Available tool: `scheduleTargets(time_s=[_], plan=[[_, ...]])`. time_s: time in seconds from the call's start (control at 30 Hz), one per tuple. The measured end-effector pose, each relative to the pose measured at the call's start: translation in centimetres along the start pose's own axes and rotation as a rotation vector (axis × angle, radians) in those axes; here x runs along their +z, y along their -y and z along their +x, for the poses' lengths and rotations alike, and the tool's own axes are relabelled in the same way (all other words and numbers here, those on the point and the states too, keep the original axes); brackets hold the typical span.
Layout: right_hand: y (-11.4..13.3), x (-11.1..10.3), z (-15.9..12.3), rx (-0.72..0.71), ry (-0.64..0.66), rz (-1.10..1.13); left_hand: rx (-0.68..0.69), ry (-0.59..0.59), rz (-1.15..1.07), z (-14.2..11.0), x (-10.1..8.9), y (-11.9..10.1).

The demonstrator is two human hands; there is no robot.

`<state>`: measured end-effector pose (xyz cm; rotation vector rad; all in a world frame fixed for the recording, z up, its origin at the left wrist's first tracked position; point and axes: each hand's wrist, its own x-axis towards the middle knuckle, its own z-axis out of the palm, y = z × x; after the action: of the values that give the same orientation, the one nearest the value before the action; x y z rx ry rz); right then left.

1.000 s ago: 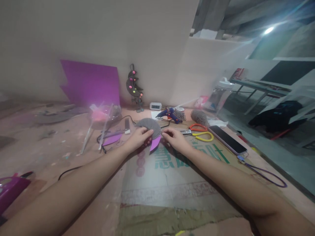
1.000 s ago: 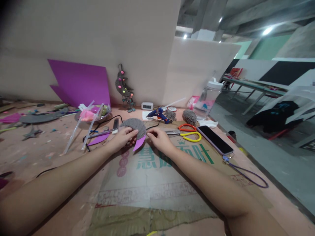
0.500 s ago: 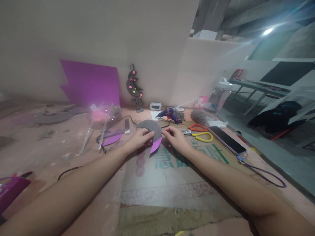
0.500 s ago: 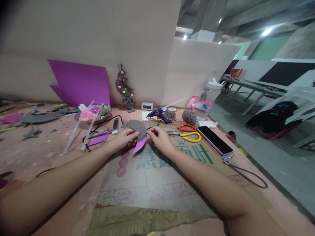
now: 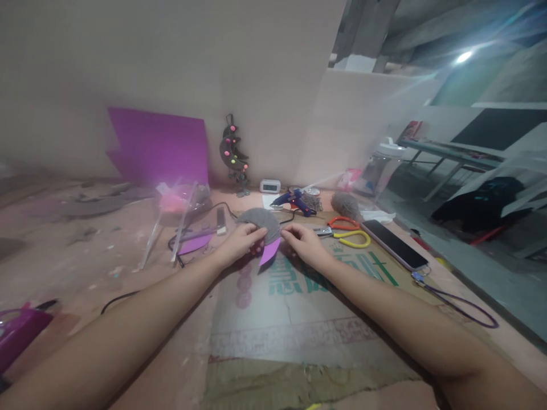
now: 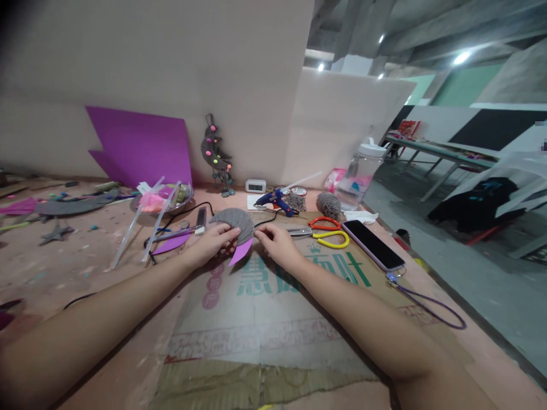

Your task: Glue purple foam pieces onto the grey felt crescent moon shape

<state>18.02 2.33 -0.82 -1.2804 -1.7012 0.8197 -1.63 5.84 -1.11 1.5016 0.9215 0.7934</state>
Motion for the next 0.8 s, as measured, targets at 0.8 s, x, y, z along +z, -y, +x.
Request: scheduleTargets(time_s=[0.8], plan=[[0.7, -0.2, -0.1, 0.09, -0.015, 0.193, 0.356, -0.059, 0.244, -1.4, 2.0, -0.1]])
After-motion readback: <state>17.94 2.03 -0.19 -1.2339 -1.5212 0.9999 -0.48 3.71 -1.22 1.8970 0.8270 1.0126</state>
